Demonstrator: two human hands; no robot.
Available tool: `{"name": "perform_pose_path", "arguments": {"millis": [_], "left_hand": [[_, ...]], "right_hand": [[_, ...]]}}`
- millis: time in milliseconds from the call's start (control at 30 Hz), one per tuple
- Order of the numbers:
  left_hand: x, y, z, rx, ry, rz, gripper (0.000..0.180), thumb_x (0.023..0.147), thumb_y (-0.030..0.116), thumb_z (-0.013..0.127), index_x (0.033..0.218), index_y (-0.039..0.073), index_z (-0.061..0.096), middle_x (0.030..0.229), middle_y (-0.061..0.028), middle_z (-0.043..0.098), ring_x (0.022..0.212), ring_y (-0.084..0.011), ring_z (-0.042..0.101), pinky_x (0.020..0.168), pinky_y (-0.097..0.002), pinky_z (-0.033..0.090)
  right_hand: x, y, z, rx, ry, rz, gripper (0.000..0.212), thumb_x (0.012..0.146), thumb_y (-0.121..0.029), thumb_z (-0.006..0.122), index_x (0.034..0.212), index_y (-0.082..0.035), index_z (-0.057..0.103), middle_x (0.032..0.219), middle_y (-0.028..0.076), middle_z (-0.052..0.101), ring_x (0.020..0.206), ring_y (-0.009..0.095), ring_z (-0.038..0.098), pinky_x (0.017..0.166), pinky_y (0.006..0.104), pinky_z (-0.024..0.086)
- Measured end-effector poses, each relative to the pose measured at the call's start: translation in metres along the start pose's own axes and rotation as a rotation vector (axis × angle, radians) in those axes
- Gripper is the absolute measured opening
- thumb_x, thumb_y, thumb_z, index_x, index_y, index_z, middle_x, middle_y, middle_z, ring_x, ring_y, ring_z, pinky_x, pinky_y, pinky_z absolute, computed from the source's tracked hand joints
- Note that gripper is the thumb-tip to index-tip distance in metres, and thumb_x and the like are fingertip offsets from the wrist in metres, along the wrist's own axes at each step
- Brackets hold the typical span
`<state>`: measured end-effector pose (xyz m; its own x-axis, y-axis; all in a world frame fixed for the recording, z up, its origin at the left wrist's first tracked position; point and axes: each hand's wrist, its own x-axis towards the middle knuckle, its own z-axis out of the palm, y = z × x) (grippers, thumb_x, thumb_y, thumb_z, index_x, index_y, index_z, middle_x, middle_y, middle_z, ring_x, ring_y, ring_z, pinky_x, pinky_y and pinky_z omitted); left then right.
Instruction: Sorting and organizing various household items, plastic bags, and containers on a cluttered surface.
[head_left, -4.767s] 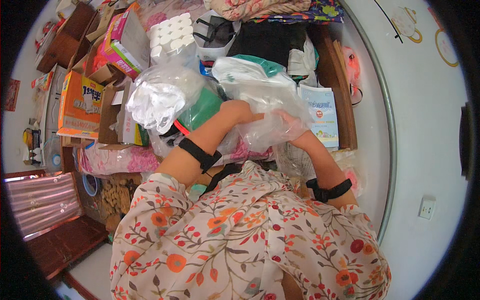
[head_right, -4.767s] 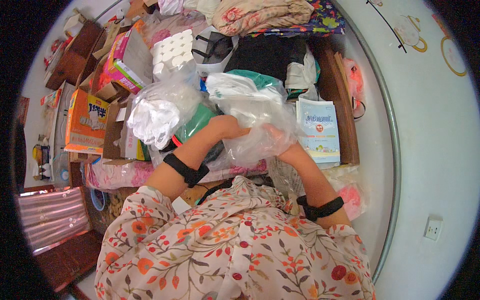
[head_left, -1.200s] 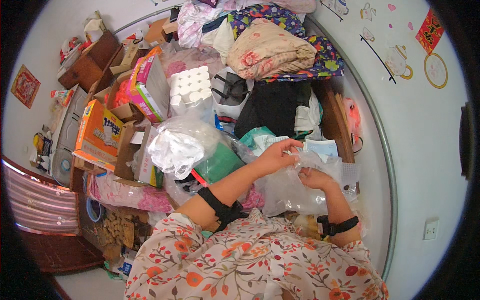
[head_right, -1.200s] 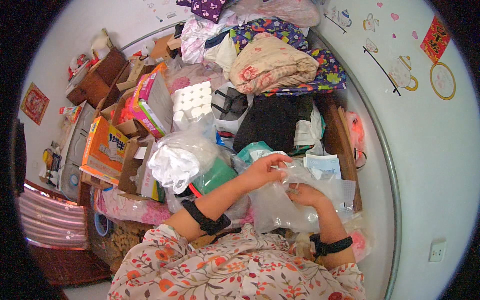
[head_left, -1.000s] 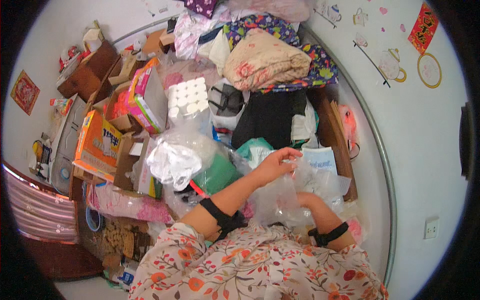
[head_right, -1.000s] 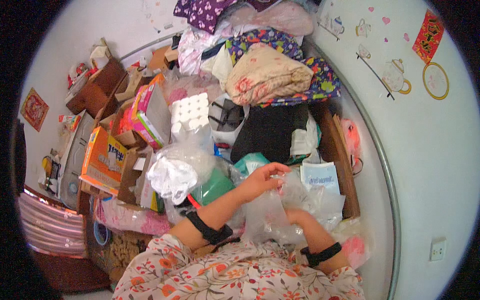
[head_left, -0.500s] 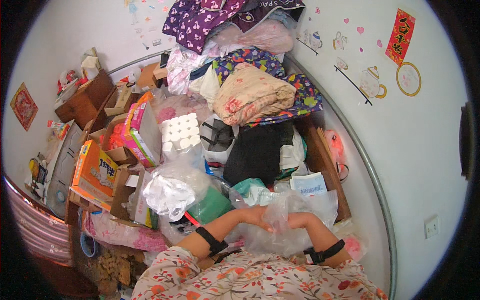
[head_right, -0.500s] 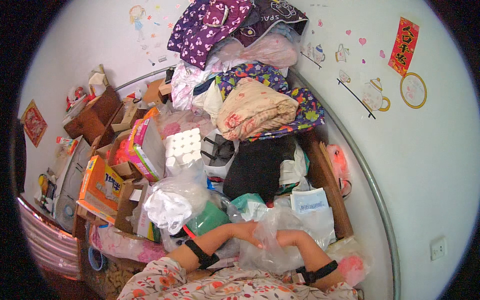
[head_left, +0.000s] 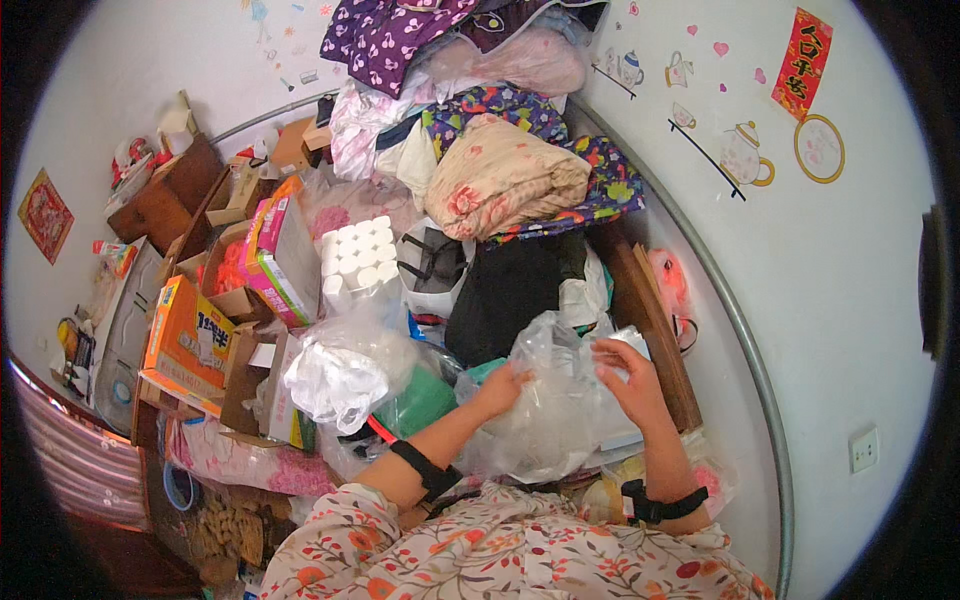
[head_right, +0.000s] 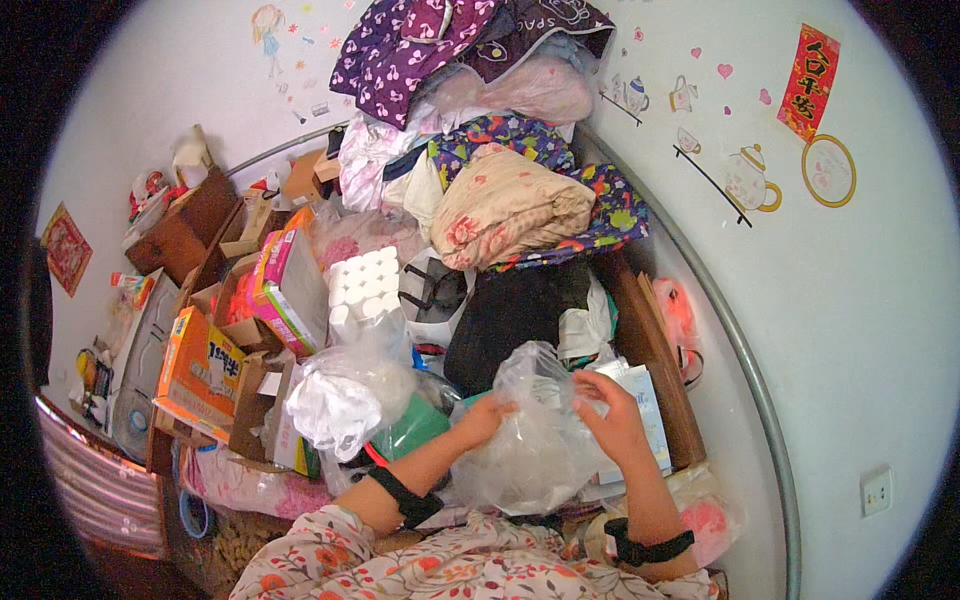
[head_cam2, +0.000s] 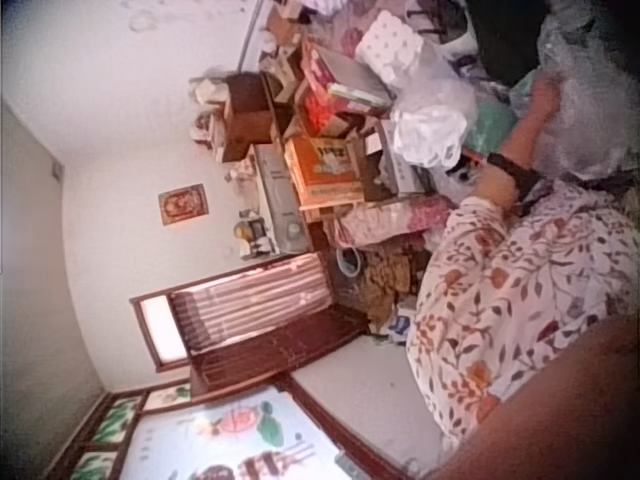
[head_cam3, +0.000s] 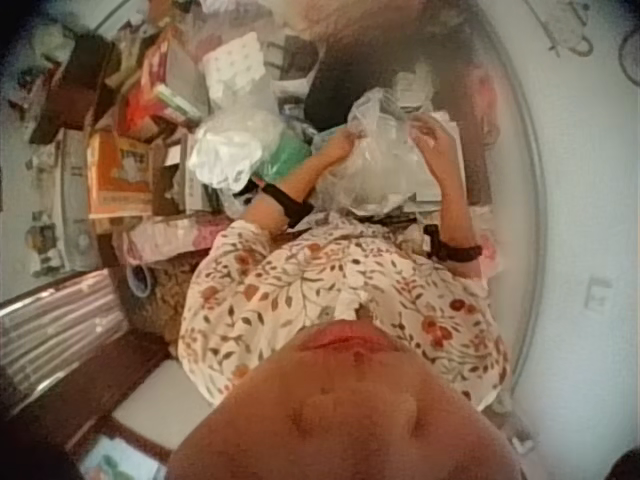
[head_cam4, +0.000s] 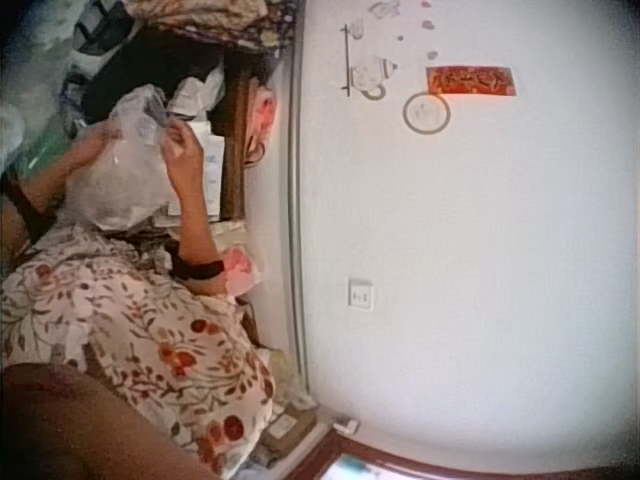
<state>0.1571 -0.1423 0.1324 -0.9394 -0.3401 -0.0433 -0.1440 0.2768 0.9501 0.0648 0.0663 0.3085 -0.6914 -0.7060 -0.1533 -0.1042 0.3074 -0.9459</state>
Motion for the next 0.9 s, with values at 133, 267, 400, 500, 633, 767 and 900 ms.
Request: {"name": "perform_pose_path", "arguments": {"millis": [133, 267, 400, 500, 633, 767, 900], "left_hand": [[-0.002, 0.026, -0.019, -0.55, -0.166, -0.294, 0.029, 0.086, 0.023, 0.055, 0.099, -0.002, 0.06, 0.09, -0.013, 0.063, 0.079, -0.0208, 0.062, 0.066, -0.0339, 0.05], [-0.006, 0.05, -0.017, -0.799, -0.334, -0.432, 0.028, 0.085, 0.017, 0.055, 0.107, 0.0, 0.059, 0.098, -0.0108, 0.063, 0.082, -0.0192, 0.063, 0.071, -0.0344, 0.052], [-0.009, 0.037, -0.022, -0.841, -0.472, -0.547, 0.034, 0.085, 0.026, 0.057, 0.108, 0.001, 0.058, 0.099, -0.0109, 0.062, 0.083, -0.0205, 0.062, 0.072, -0.0366, 0.051], [-0.008, 0.041, -0.035, -0.801, -0.468, -0.605, 0.043, 0.085, 0.033, 0.056, 0.115, 0.002, 0.053, 0.108, -0.0135, 0.058, 0.095, -0.0234, 0.058, 0.082, -0.0392, 0.047], [-0.021, 0.064, -0.06, -0.204, -0.366, -0.288, 0.078, 0.081, 0.039, 0.061, 0.139, 0.004, 0.02, 0.137, -0.0192, 0.032, 0.126, -0.0289, 0.034, 0.102, -0.0376, 0.029], [-0.041, 0.075, -0.055, 0.225, -0.619, 0.275, 0.107, 0.071, 0.038, 0.072, 0.142, 0.008, -0.001, 0.144, -0.0175, 0.016, 0.132, -0.0278, 0.021, 0.105, -0.0336, 0.023], [-0.061, 0.076, -0.035, 0.057, -0.665, 0.112, 0.101, 0.07, 0.038, 0.073, 0.141, 0.008, 0.008, 0.141, -0.0155, 0.025, 0.128, -0.0257, 0.028, 0.104, -0.0335, 0.025]], "right_hand": [[-0.017, -0.005, 0.018, -0.925, -0.118, -0.567, 0.086, 0.063, -0.043, 0.073, 0.134, -0.013, 0.035, 0.138, 0.018, 0.031, 0.13, 0.031, 0.025, 0.103, 0.0514, 0.017], [-0.009, 0.058, 0.054, -0.949, -0.224, -0.352, 0.116, 0.053, -0.052, 0.077, 0.142, -0.016, 0.014, 0.141, 0.02, 0.024, 0.13, 0.036, 0.024, 0.101, 0.062, 0.007], [0.001, 0.071, 0.069, -0.704, -0.193, -0.294, 0.098, 0.06, -0.039, 0.076, 0.137, -0.009, 0.023, 0.121, 0.023, 0.049, 0.113, 0.037, 0.047, 0.1, 0.0481, 0.025], [0.016, 0.102, 0.061, -0.527, -0.233, -0.091, 0.072, 0.067, -0.028, 0.073, 0.127, -0.003, 0.042, 0.107, 0.018, 0.059, 0.099, 0.031, 0.055, 0.09, 0.0369, 0.039], [0.012, 0.096, 0.044, -0.059, -0.207, 0.278, 0.034, 0.074, -0.022, 0.068, 0.1, 0.0, 0.063, 0.089, 0.012, 0.066, 0.084, 0.026, 0.063, 0.075, 0.0332, 0.047], [0.003, 0.091, 0.031, 0.569, -0.308, 0.48, 0.043, 0.076, -0.019, 0.066, 0.114, -0.001, 0.056, 0.101, 0.012, 0.063, 0.09, 0.021, 0.062, 0.076, 0.0309, 0.05], [-0.04, 0.049, 0.044, 1.1, -0.08, 0.632, 0.028, 0.086, -0.019, 0.053, 0.11, -0.004, 0.057, 0.097, 0.009, 0.064, 0.082, 0.02, 0.063, 0.073, 0.0313, 0.051]]}}
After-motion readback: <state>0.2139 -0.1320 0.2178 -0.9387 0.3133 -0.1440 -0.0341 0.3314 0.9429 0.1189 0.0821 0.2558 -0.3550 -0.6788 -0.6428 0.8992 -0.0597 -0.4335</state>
